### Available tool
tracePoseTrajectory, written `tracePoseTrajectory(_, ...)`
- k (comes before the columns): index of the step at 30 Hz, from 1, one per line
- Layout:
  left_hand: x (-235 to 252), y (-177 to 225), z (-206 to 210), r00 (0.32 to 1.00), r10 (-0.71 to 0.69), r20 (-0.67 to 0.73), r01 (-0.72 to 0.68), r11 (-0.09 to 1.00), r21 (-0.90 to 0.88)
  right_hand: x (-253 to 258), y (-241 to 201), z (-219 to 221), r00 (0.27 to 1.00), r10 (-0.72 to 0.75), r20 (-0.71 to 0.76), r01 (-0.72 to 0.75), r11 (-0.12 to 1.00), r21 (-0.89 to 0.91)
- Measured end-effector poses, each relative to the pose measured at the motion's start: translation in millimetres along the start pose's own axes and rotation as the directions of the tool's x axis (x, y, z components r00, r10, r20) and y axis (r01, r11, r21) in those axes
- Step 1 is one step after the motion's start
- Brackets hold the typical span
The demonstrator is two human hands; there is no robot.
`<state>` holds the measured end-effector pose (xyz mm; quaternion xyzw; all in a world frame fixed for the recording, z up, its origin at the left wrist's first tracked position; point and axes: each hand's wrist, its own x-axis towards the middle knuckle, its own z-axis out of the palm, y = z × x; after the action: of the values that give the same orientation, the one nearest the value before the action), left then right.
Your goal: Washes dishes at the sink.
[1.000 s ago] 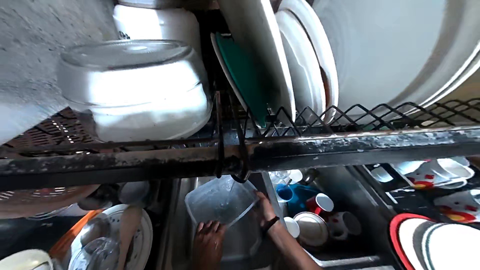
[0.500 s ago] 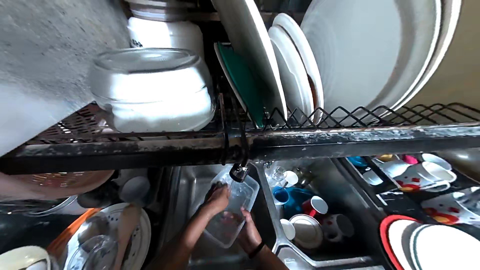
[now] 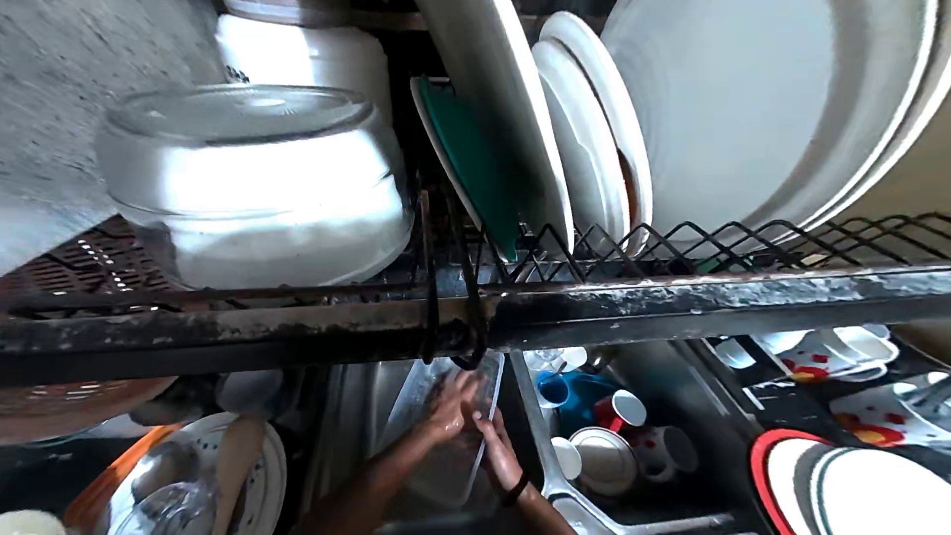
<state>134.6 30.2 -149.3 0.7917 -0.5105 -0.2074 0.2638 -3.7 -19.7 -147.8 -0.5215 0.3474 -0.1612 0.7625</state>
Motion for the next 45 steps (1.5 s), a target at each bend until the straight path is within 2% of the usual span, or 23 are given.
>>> tracePoseTrajectory(2,12.8,-0.1,-26.8,0.963,-0.258,-0.076,0.261,0.965,0.023,-1.2,-2.1,6.7,0.995,0.077,0.067,-0.079,0.997,0.021)
tracePoseTrajectory(4,26.8,9.1,-38.4,0.925,-0.362,-0.112,0.366,0.93,0.02,-0.6,-0.6,11.5,0.985,0.114,0.131,-0.117,0.993,0.013)
tracePoseTrajectory(9,20.0,38.8,-14.8,0.956,-0.272,0.108,0.284,0.952,-0.112,6.3,4.6,15.4,0.998,0.031,0.056,-0.031,1.0,0.003)
tracePoseTrajectory(11,15.4,25.1,-10.5,0.972,-0.222,0.079,0.228,0.97,-0.081,7.5,7.3,6.7,0.998,0.009,0.063,-0.007,1.0,-0.03)
tracePoseTrajectory(15,24.6,10.6,-31.5,0.925,-0.366,-0.105,0.365,0.931,-0.027,0.2,3.9,6.8,0.991,0.049,0.123,-0.041,0.997,-0.07)
tracePoseTrajectory(17,26.5,21.0,-28.8,0.935,-0.347,-0.072,0.342,0.937,-0.068,1.5,0.5,7.3,0.991,0.037,0.132,-0.028,0.997,-0.069)
tracePoseTrajectory(20,7.9,53.4,-30.4,0.965,-0.245,0.098,0.257,0.956,-0.142,8.1,2.6,4.8,0.994,-0.016,0.108,0.023,0.997,-0.068)
tracePoseTrajectory(22,-6.7,41.5,-13.5,0.991,-0.104,0.084,0.117,0.981,-0.157,13.4,5.6,-2.6,0.994,-0.071,0.08,0.077,0.994,-0.079)
tracePoseTrajectory(25,-22.1,22.6,5.9,0.999,0.03,0.025,-0.028,0.996,-0.086,20.4,1.1,-10.1,0.988,-0.137,0.076,0.146,0.982,-0.119)
tracePoseTrajectory(26,-22.7,20.0,3.3,1.0,0.012,0.015,-0.011,0.997,-0.079,20.8,-2.7,-10.6,0.987,-0.133,0.093,0.145,0.979,-0.14)
tracePoseTrajectory(28,-13.2,18.2,-17.0,0.992,-0.127,-0.006,0.126,0.987,-0.099,19.0,-8.3,-8.2,0.988,-0.08,0.132,0.099,0.984,-0.15)
tracePoseTrajectory(29,-4.5,17.1,-27.9,0.982,-0.176,-0.075,0.172,0.984,-0.055,16.7,-10.0,-5.7,0.986,-0.052,0.158,0.075,0.987,-0.144)
tracePoseTrajectory(31,14.7,12.8,-38.7,0.958,-0.171,-0.232,0.176,0.984,0.003,11.5,-8.1,-2.6,0.979,-0.039,0.202,0.067,0.989,-0.133)
tracePoseTrajectory(32,21.1,12.7,-39.9,0.956,-0.152,-0.253,0.161,0.987,0.015,10.3,-6.7,-1.8,0.976,-0.042,0.214,0.071,0.989,-0.127)
tracePoseTrajectory(34,23.4,23.5,-38.9,0.969,-0.133,-0.208,0.139,0.99,0.015,12.0,-4.7,-1.7,0.974,-0.046,0.223,0.07,0.992,-0.101)
tracePoseTrajectory(36,13.8,37.5,-34.0,0.986,-0.163,-0.037,0.162,0.986,-0.026,15.0,-4.2,-2.8,0.974,-0.073,0.216,0.1,0.988,-0.116)
tracePoseTrajectory(38,-4.5,35.4,-18.5,0.995,-0.099,0.034,0.102,0.988,-0.112,18.9,1.6,-8.7,0.976,-0.114,0.186,0.142,0.979,-0.144)
tracePoseTrajectory(41,-29.4,14.5,10.0,0.99,0.037,-0.138,-0.068,0.973,-0.222,19.6,10.3,-14.2,0.968,-0.151,0.2,0.191,0.961,-0.2)
tracePoseTrajectory(42,-36.8,7.4,15.9,0.986,0.064,-0.154,-0.099,0.967,-0.233,17.5,12.5,-14.0,0.97,-0.146,0.197,0.189,0.956,-0.224)
tracePoseTrajectory(43,-44.4,2.3,19.0,0.991,0.077,-0.111,-0.101,0.969,-0.226,15.5,13.7,-13.7,0.975,-0.133,0.176,0.173,0.956,-0.238)
tracePoseTrajectory(45,-60.6,-8.1,29.4,0.989,0.133,-0.07,-0.142,0.979,-0.145,13.6,9.2,-14.7,0.988,-0.102,0.117,0.127,0.964,-0.233)
